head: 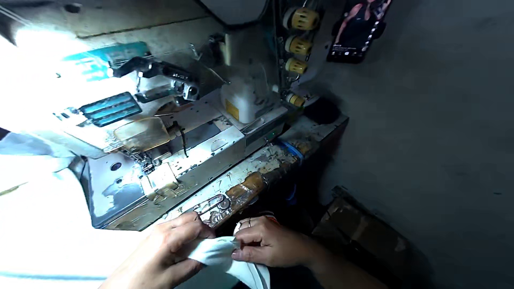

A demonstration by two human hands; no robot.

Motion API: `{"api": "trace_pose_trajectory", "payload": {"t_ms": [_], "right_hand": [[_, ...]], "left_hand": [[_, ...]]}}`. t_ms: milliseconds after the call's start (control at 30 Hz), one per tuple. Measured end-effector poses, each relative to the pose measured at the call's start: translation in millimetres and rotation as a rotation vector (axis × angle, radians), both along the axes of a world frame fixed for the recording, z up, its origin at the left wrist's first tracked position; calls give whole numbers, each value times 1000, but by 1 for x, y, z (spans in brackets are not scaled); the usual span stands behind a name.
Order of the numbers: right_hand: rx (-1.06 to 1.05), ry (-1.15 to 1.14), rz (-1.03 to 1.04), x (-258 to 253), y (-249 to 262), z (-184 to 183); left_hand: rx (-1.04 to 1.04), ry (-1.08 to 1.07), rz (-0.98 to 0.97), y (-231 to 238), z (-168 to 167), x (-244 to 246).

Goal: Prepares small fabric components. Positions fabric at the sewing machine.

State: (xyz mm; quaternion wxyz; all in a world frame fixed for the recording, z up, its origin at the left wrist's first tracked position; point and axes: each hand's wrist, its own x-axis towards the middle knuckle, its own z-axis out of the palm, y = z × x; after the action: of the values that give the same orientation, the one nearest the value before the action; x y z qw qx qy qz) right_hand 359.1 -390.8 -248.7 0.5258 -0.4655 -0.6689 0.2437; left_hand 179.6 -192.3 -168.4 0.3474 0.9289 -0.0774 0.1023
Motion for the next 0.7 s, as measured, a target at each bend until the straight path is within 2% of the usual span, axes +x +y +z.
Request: {"api": "trace_pose_trajectory", "payload": {"t_ms": [100, 200, 300, 367, 433, 500, 567, 633, 700], "right_hand": [[-40, -44, -19, 14, -3, -8], [-30, -3, -80, 13, -4, -8], [-22, 129, -140, 8, -3, -5], [4, 131, -115, 6, 0, 1], [28, 68, -137, -5, 8, 3], [-60, 89, -160, -18, 15, 2], [-207, 423, -186, -38, 23, -2], [-348, 886, -134, -60, 31, -1], [-429, 1141, -81, -76, 37, 5]], "left_hand": [[-266, 137, -56, 10, -3, 3], [-382, 85, 13, 10, -11, 3], [-273, -41, 85, 5, -7, 7], [-76, -138, 116, 3, -5, 11], [195, -280, 255, -1, -8, 11], [289, -407, 375, -9, -11, 6], [105, -428, 424, -24, -13, -8], [-33, -290, 459, -45, -19, -24], [153, -120, 534, -57, -31, -32]]}}
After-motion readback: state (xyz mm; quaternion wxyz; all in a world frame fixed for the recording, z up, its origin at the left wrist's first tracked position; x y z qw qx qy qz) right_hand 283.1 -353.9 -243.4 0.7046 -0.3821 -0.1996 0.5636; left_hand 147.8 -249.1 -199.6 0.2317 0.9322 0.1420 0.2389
